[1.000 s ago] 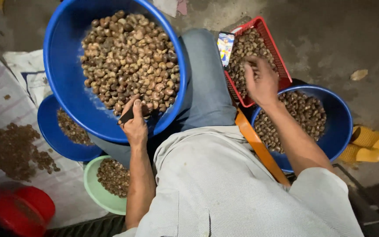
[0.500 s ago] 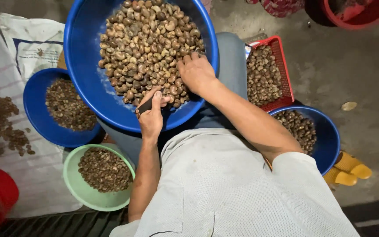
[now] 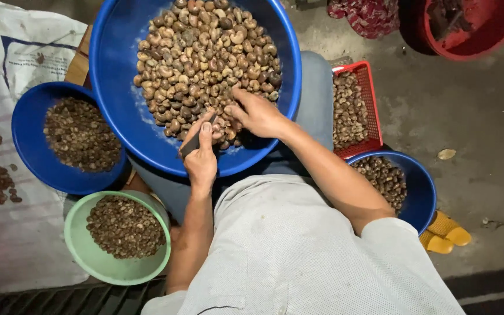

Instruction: The person sits and uses a small knife to peel the outer skin off raw cashew nuts. They pick up each nut from a large blue basin, scrape the skin, and place the peeled nut into a smaller green basin.

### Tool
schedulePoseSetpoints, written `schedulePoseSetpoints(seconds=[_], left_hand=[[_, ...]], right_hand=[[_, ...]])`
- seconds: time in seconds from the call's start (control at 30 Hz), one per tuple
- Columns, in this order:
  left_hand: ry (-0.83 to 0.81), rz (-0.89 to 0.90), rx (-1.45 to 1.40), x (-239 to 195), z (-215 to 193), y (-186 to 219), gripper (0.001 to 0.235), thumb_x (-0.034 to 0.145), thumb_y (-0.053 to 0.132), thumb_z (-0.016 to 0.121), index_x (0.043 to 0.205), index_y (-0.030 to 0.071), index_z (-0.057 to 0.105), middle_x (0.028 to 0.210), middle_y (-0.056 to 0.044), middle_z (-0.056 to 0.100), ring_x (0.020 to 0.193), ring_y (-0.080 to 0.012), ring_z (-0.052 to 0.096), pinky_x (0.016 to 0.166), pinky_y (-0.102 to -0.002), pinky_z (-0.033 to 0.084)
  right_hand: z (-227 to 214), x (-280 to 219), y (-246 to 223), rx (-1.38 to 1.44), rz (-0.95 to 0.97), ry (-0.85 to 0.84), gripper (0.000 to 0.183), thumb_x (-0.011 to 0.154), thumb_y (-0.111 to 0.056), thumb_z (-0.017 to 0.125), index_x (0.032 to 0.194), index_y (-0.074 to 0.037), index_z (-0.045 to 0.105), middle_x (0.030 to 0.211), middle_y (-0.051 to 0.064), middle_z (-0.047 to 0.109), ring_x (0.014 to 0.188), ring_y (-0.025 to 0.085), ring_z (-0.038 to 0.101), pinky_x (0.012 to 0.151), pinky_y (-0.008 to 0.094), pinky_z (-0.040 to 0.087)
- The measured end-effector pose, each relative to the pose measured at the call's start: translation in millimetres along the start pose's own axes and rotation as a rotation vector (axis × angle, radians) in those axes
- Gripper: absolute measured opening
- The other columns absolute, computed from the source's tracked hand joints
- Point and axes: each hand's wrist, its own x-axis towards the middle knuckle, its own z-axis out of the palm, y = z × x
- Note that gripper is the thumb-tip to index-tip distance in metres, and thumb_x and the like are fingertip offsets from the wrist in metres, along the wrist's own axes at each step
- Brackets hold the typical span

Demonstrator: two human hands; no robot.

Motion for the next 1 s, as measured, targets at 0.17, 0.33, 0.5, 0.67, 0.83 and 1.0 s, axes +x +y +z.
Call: schedulePoseSetpoints(seconds=[0.17, 0.33, 0.5, 0.67, 0.83, 1.0], left_hand=[[-0.057, 0.046, -0.084, 1, 1, -2, 0.036, 0.115, 0.028, 0.052, 0.136, 0.004, 0.068, 0.134, -0.024, 0.068, 0.121, -0.0317, 0.067, 0.092, -0.043, 0.063], [-0.118, 0.128, -0.048, 7, 1, 3, 0.032, 0.115, 0.025, 0.053, 0.13, 0.002, 0.07, 0.14, -0.024, 0.063, 0.134, -0.0424, 0.057, 0.107, -0.058, 0.053], [-0.122, 0.132, -0.068, 8, 0, -7, 0.029, 0.113, 0.02, 0.057, 0.127, 0.0, 0.07, 0.14, -0.026, 0.063, 0.127, -0.0431, 0.064, 0.096, -0.052, 0.062], [-0.113, 0.116, -0.11, 7, 0, -6, 0.029, 0.114, 0.02, 0.054, 0.13, 0.0, 0.069, 0.141, -0.027, 0.062, 0.125, -0.0423, 0.065, 0.096, -0.051, 0.062], [-0.096, 0.184, -0.038, 8, 5, -2, 0.027, 0.113, 0.019, 0.057, 0.128, 0.001, 0.071, 0.139, -0.024, 0.065, 0.128, -0.0425, 0.064, 0.1, -0.054, 0.059], [-0.078, 0.091, -0.063, 7, 1, 4, 0.031, 0.116, 0.023, 0.052, 0.132, 0.002, 0.068, 0.126, -0.027, 0.07, 0.113, -0.0358, 0.072, 0.088, -0.045, 0.065]], right_hand=[[1, -4, 0, 0.617, 0.056, -0.174, 0.046, 0.108, -0.01, 0.044, 0.148, 0.012, 0.037, 0.122, 0.032, 0.06, 0.1, 0.027, 0.072, 0.09, 0.044, 0.063], [0, -4, 5, 0.632, -0.039, -0.199, 0.046, 0.107, -0.005, 0.041, 0.151, 0.008, 0.039, 0.114, 0.026, 0.065, 0.101, 0.025, 0.072, 0.091, 0.044, 0.062], [0, -7, 8, 0.457, -0.125, -0.225, 0.044, 0.108, -0.002, 0.04, 0.151, 0.006, 0.04, 0.11, 0.028, 0.068, 0.1, 0.03, 0.073, 0.087, 0.048, 0.063], [-5, -8, -3, 0.432, -0.109, -0.212, 0.041, 0.109, -0.003, 0.041, 0.149, 0.007, 0.043, 0.104, 0.025, 0.071, 0.097, 0.027, 0.074, 0.086, 0.047, 0.062], [-3, -8, 1, 0.441, -0.146, -0.191, 0.044, 0.11, -0.003, 0.04, 0.152, 0.008, 0.038, 0.109, 0.026, 0.069, 0.094, 0.027, 0.074, 0.084, 0.046, 0.063], [-12, -12, -18, 0.469, -0.155, -0.184, 0.046, 0.11, -0.004, 0.039, 0.153, 0.011, 0.031, 0.115, 0.033, 0.066, 0.094, 0.029, 0.075, 0.087, 0.051, 0.062]])
